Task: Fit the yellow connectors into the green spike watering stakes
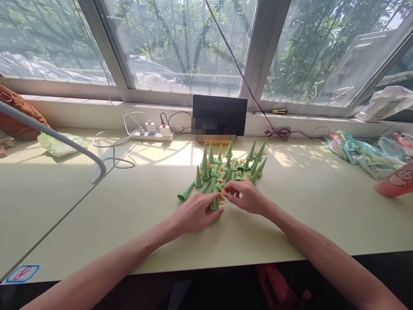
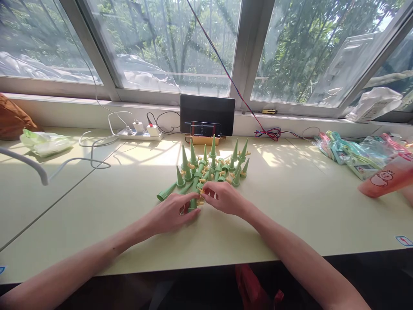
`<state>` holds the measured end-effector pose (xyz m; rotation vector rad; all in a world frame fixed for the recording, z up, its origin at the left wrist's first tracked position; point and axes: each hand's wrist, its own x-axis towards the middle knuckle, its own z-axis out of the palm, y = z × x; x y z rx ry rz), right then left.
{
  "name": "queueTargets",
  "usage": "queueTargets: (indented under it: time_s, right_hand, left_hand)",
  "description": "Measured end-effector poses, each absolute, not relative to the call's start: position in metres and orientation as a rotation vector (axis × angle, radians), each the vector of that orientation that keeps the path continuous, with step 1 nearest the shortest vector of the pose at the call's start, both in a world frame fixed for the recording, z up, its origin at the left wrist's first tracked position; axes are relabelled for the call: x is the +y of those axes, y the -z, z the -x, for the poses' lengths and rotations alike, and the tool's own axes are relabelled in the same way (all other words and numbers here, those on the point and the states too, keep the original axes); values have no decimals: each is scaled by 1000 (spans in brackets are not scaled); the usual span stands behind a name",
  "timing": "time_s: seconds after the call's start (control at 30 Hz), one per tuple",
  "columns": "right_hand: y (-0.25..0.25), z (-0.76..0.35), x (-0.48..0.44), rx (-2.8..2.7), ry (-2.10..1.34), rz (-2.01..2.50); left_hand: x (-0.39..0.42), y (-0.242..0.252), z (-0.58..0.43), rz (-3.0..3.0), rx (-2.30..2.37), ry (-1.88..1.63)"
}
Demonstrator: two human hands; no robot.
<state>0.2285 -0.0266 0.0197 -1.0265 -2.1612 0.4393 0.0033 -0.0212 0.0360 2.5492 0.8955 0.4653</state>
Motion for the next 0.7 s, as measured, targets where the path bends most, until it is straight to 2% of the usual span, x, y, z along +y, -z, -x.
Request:
queueTargets:
  time_s: [0.3,0.7]
  right_hand:
    - [-19,-226,-26,-2050,-493,983]
    - [-23,-223,-29,-1845,-473,897]
  left_hand:
    - [-21,-33,-3,-2551,879,-502]
    - [-17,-29,-3,-2414,1032,-956]
